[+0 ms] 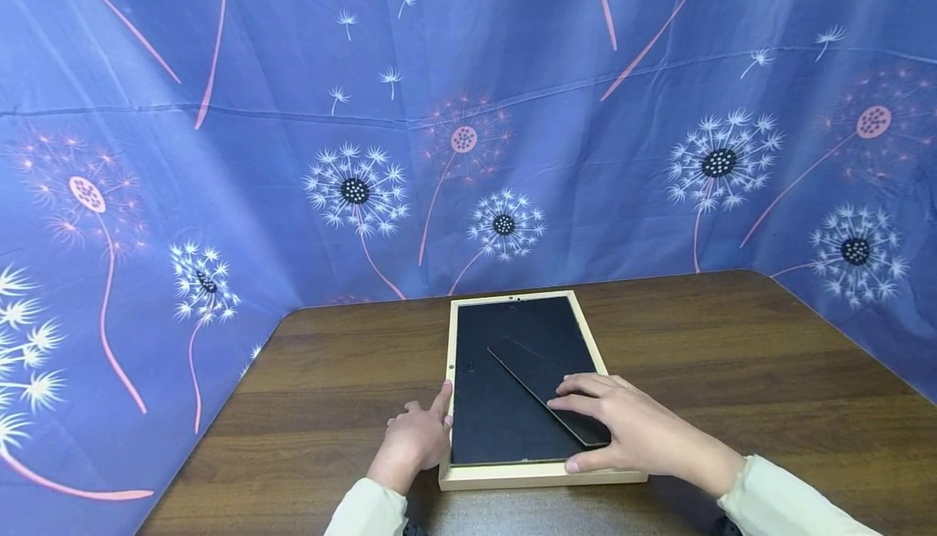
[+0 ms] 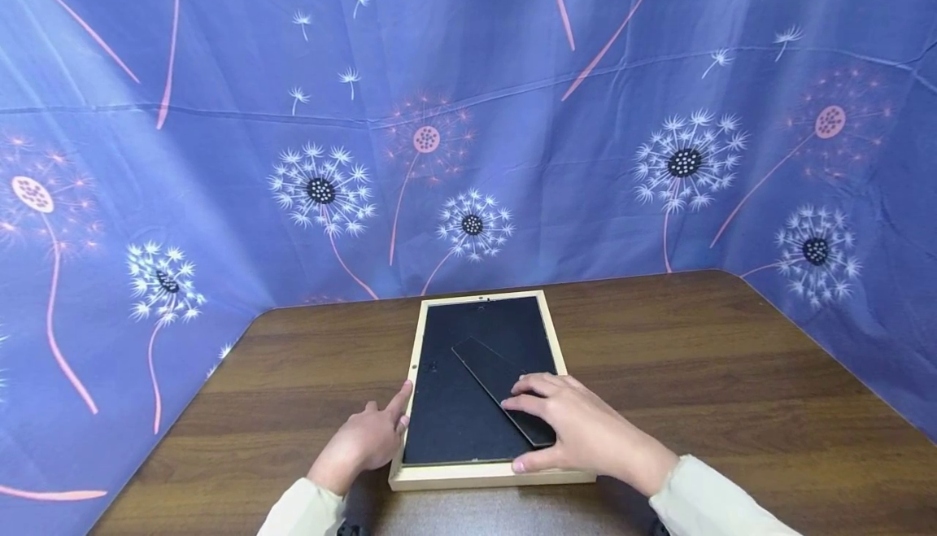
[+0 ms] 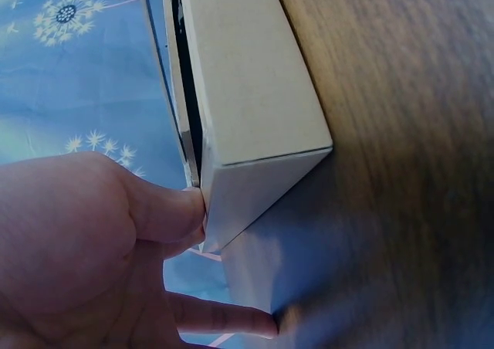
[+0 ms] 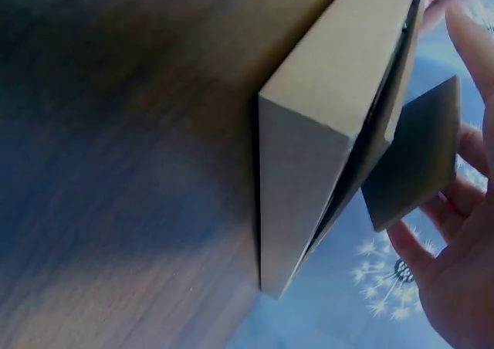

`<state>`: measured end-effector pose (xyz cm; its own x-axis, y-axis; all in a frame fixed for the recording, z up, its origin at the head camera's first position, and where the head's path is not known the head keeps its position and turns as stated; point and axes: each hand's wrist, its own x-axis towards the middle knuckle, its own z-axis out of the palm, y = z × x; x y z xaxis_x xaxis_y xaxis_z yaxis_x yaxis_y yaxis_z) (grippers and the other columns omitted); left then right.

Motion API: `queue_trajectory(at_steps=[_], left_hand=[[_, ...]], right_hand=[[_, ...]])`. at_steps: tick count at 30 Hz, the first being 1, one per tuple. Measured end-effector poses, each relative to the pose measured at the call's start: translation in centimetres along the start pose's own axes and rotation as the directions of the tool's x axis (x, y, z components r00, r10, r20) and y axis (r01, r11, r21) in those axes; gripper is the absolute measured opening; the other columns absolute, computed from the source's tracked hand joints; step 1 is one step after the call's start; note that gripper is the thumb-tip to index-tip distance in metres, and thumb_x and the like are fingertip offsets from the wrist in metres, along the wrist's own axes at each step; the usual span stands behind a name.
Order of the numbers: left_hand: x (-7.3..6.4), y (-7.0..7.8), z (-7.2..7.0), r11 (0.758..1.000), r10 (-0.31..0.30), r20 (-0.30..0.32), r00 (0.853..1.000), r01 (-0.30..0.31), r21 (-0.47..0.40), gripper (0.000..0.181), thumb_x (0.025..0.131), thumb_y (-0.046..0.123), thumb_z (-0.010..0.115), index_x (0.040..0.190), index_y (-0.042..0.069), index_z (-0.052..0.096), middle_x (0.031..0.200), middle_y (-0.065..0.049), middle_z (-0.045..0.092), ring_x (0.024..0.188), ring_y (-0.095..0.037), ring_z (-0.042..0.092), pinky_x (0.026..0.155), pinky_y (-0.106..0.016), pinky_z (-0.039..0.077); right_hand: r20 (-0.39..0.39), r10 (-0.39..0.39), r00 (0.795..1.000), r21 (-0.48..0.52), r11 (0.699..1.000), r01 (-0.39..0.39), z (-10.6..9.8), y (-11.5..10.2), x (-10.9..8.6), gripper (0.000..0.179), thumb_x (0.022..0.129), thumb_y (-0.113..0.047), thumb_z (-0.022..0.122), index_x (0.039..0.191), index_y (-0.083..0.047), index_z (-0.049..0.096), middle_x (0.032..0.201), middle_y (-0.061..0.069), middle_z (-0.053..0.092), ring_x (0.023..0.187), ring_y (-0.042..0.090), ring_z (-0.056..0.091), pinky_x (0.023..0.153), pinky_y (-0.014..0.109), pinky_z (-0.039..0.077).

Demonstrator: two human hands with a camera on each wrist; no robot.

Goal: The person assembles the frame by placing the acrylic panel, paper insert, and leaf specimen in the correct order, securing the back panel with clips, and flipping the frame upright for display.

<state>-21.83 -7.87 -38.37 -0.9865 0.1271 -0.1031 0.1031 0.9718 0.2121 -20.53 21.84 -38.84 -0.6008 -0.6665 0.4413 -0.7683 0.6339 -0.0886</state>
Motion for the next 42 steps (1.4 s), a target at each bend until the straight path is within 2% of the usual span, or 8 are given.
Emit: queue_trajectory(at_steps=[2, 5, 14, 17, 23, 28, 36, 42], left_hand=[[0.0, 0.0, -0.1, 1.0, 0.003, 0.002, 1.0, -0.003, 0.003, 0.046, 0.105, 0.021, 0.051, 0.151, 0.015, 0.047, 0.125, -0.045, 0.052, 0.104, -0.062, 0.061, 0.094, -0.064, 0.049], [-0.1, 0.0, -0.2, 1.0, 0.011, 0.004, 1.0, -0.011, 0.004, 0.047, 0.105, 0.021, 0.051, 0.151, 0.014, 0.047, 0.125, -0.045, 0.052, 0.102, -0.061, 0.062, 0.094, -0.064, 0.049], [-0.1, 0.0, -0.3, 1.0, 0.005, 0.013, 1.0, -0.005, 0.004, 0.047, 0.105, 0.021, 0.051, 0.151, 0.015, 0.047, 0.125, -0.044, 0.053, 0.102, -0.058, 0.063, 0.092, -0.061, 0.05], [0.0, 0.0, -0.2, 1.0, 0.005, 0.012, 1.0, -0.005, 0.013, 0.047, 0.105, 0.022, 0.051, 0.152, 0.016, 0.047, 0.126, -0.043, 0.053, 0.102, -0.057, 0.064, 0.091, -0.06, 0.051], [0.0, -0.1, -0.1, 0.999, 0.01, 0.02, 1.0, -0.011, 0.03, 0.048, 0.106, 0.023, 0.05, 0.153, 0.017, 0.046, 0.128, -0.043, 0.052, 0.103, -0.057, 0.064, 0.092, -0.06, 0.051], [0.0, -0.2, -0.3, 0.999, 0.023, 0.026, 0.999, -0.024, 0.023, 0.048, 0.105, 0.022, 0.052, 0.152, 0.016, 0.046, 0.127, -0.042, 0.054, 0.103, -0.057, 0.063, 0.092, -0.061, 0.051], [0.0, -0.3, -0.8, 1.0, 0.03, 0.054, 0.998, -0.031, 0.007, 0.048, 0.105, 0.02, 0.052, 0.153, 0.016, 0.046, 0.125, -0.041, 0.054, 0.104, -0.058, 0.062, 0.093, -0.061, 0.051], [0.0, -0.3, -0.9, 1.0, 0.026, 0.065, 0.998, -0.026, -0.003, 0.048, 0.105, 0.02, 0.051, 0.153, 0.016, 0.046, 0.126, -0.04, 0.054, 0.106, -0.058, 0.061, 0.094, -0.061, 0.05]], right_hand=[[0.0, -0.068, 0.998, -0.032, 0.997, 0.067, 0.1, -0.2, 0.0, 0.063, 0.081, -0.06, 0.078, 0.125, -0.016, 0.071, 0.125, 0.001, 0.064, 0.117, 0.024, 0.062, 0.091, 0.05, 0.052], [-0.001, -0.117, 0.993, -0.066, 0.991, 0.117, 0.2, -0.3, 0.0, 0.06, 0.08, -0.057, 0.08, 0.124, -0.017, 0.072, 0.124, 0.001, 0.065, 0.114, 0.022, 0.064, 0.089, 0.045, 0.056], [0.023, -0.137, 0.99, -0.072, 0.988, 0.138, -0.1, 0.2, 0.0, 0.047, 0.088, -0.054, 0.073, 0.122, -0.022, 0.074, 0.122, 0.001, 0.068, 0.107, 0.02, 0.068, 0.083, 0.043, 0.058], [0.007, -0.18, 0.984, -0.091, 0.979, 0.18, 0.0, 0.3, 0.0, 0.042, 0.091, -0.047, 0.075, 0.122, -0.02, 0.074, 0.116, 0.003, 0.07, 0.101, 0.019, 0.07, 0.078, 0.038, 0.06], [-0.063, -0.26, 0.964, -0.158, 0.956, 0.248, 0.2, 0.2, 0.2, 0.037, 0.087, -0.041, 0.08, 0.117, -0.021, 0.077, 0.101, 0.0, 0.075, 0.083, 0.011, 0.073, 0.058, 0.026, 0.056], [-0.06, -0.24, 0.969, -0.108, 0.967, 0.232, 0.2, 0.2, 0.3, 0.033, 0.086, -0.039, 0.08, 0.115, -0.023, 0.078, 0.097, -0.002, 0.076, 0.074, 0.006, 0.071, 0.053, 0.023, 0.053], [0.02, -0.175, 0.984, -0.062, 0.983, 0.176, -0.2, 0.0, 0.7, 0.028, 0.082, -0.038, 0.081, 0.107, -0.025, 0.082, 0.095, -0.007, 0.073, 0.075, 0.004, 0.068, 0.054, 0.024, 0.052], [0.123, -0.057, 0.991, 0.002, 0.998, 0.057, -0.5, 0.0, 1.1, 0.028, 0.082, -0.045, 0.081, 0.106, -0.031, 0.082, 0.097, -0.015, 0.062, 0.085, 0.001, 0.061, 0.058, 0.024, 0.048]])
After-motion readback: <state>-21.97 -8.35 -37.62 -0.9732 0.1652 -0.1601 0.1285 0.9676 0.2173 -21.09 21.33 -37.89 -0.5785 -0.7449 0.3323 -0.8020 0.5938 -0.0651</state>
